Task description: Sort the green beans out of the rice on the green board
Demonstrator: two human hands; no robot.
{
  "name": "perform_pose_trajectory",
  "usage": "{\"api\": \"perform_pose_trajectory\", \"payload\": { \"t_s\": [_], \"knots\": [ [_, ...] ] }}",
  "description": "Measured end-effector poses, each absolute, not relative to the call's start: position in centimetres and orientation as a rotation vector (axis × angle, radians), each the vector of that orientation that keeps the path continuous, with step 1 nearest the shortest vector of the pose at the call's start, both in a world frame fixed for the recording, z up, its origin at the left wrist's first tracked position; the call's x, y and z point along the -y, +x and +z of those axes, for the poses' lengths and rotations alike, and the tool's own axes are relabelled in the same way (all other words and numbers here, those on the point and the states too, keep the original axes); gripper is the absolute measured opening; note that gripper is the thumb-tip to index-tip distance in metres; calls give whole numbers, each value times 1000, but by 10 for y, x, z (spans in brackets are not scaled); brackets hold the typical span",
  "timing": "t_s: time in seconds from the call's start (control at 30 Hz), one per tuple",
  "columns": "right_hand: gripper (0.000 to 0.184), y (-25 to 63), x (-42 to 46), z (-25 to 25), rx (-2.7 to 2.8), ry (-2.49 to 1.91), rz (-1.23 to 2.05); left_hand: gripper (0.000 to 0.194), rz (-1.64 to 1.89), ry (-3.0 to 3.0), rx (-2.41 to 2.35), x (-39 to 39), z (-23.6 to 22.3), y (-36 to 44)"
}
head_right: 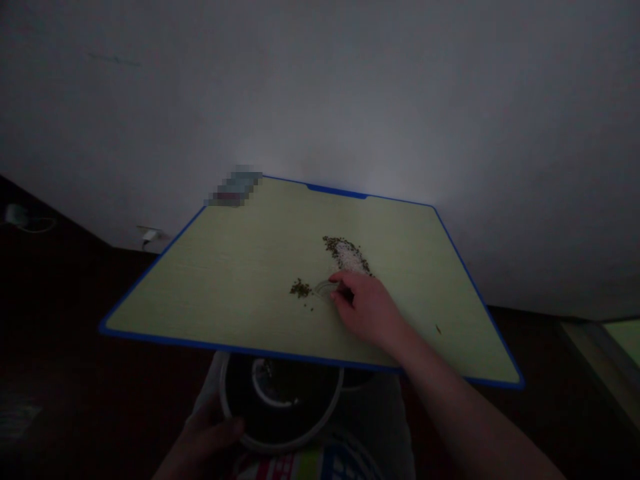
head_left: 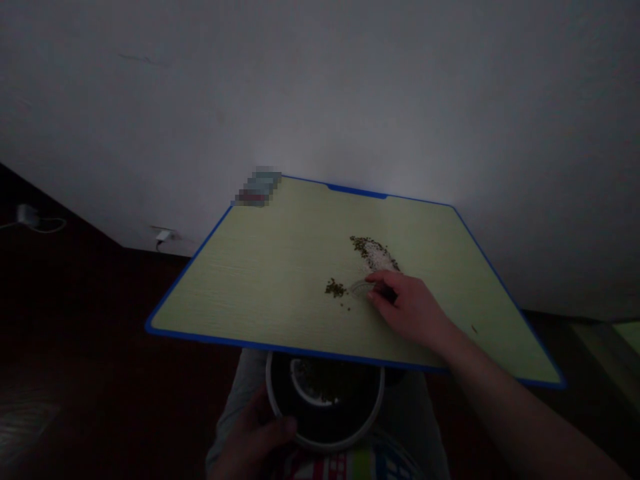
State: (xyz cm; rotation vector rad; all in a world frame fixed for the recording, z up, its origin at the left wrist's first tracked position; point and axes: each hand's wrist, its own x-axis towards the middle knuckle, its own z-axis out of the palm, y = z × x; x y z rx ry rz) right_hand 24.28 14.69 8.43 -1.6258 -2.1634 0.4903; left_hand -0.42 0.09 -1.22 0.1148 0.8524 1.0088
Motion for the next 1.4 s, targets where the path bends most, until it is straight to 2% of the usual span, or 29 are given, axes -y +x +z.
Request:
{"api": "perform_pose_trajectory", "payload": {
  "t_s": [0.13,0.33,0.8,1.13,1.4],
  "knots": [
    [25,238,-146,84,2198,-1616,488,87,1015,124,-873,-1,-10,-4],
    [26,238,-144,84,2158,-1663,460,73,1012,136,-875,-1,-12,-4],
    [28,241,-146,84,2119,-1730,364,74,1020,132,-805,-2,-10,-5],
    [29,238,-151,82,2102,-1738,328,93,1019,115,-886,0,-13,-4],
    [24,238,-147,83,2179,-1614,471,95,1004,88,-920,-2,-7,-3]
  ]
}}
